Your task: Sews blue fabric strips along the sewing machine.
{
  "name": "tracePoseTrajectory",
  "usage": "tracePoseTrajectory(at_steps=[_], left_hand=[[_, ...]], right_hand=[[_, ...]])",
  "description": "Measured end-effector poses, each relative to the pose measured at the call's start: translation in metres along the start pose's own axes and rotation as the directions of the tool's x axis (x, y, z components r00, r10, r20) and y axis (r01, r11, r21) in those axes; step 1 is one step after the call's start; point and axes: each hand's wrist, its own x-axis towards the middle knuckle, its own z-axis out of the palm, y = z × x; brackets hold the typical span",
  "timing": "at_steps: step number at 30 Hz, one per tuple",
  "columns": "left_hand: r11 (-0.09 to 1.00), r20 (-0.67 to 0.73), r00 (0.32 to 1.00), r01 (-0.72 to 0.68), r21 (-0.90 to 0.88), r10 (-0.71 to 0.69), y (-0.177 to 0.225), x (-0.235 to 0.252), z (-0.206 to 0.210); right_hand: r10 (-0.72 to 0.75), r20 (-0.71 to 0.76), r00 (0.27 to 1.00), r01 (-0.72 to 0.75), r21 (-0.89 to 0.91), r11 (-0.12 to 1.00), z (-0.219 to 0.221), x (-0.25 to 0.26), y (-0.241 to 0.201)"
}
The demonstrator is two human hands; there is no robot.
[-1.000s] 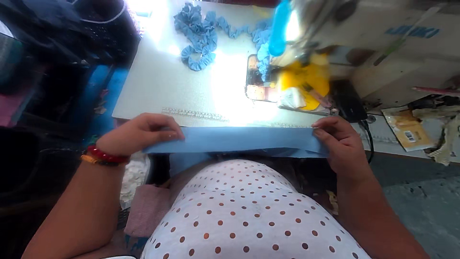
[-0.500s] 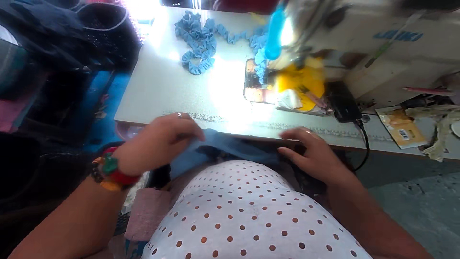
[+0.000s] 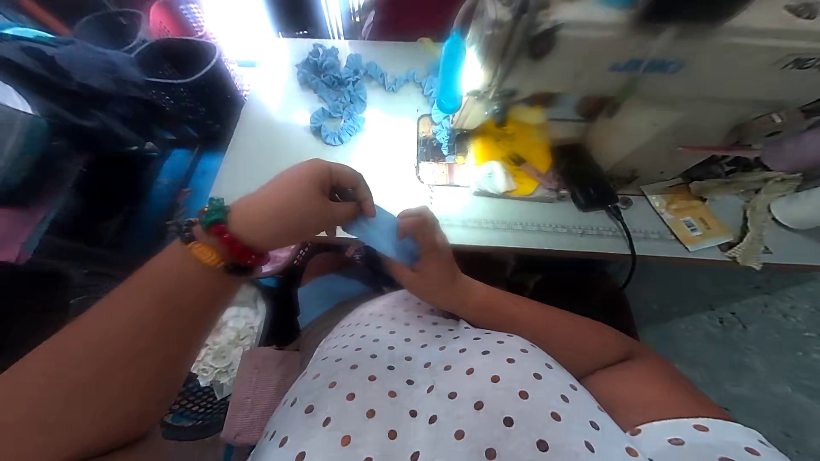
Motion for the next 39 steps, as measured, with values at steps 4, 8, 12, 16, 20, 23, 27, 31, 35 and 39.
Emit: tracePoseTrajectory(at_steps=[4, 8, 12, 16, 20, 23, 27, 31, 35, 39], left_hand=[[0.964, -0.031, 0.999, -0.024, -0.266, 0.017, -0.027, -0.006, 0.013], [0.96, -0.064, 0.983, -0.184, -0.214, 0.174, -0.046, -0.009, 0.033], [0.928, -0.337, 0.907, -0.326, -0.183, 0.252, -0.045, -0.012, 0.062], [0.817, -0.529, 0.819, -0.452, -0.359, 0.22, -0.043, -0.013, 0.087], [0.746, -0.623, 0.77, -0.493, -0.447, 0.136, -0.041, 0.0, 0.101], [0.755, -0.58, 0.81, -0.432, -0.494, 0.085, -0.036, 0.011, 0.104], [0.805, -0.519, 0.853, -0.339, -0.487, 0.045, -0.032, 0.034, 0.1], [0.806, -0.457, 0.889, -0.259, -0.532, -0.016, -0.035, 0.069, 0.098], [0.83, -0.425, 0.905, -0.224, -0.51, -0.017, -0.041, 0.111, 0.098], [0.861, -0.382, 0.917, -0.282, -0.422, 0.113, -0.052, 0.153, 0.107]], right_hand=[[-0.036, 0.03, 0.999, 0.038, -0.08, 0.996, -0.017, -0.003, 0.001], [0.074, 0.005, 0.997, -0.074, 0.02, 0.997, -0.029, -0.005, -0.003], [0.133, -0.018, 0.991, -0.131, 0.096, 0.987, -0.034, -0.008, -0.009], [0.17, -0.069, 0.983, -0.159, 0.144, 0.977, -0.038, -0.012, -0.017], [0.242, -0.078, 0.967, -0.229, 0.148, 0.962, -0.046, -0.019, -0.017], [0.273, -0.096, 0.957, -0.258, 0.145, 0.955, -0.048, -0.023, -0.009], [0.336, -0.085, 0.938, -0.323, 0.141, 0.936, -0.052, -0.024, 0.007], [0.338, -0.088, 0.937, -0.336, 0.039, 0.941, -0.056, -0.023, 0.023], [0.355, -0.104, 0.929, -0.363, -0.067, 0.929, -0.057, -0.023, 0.041], [0.37, -0.107, 0.923, -0.383, -0.337, 0.86, -0.057, -0.02, 0.057]])
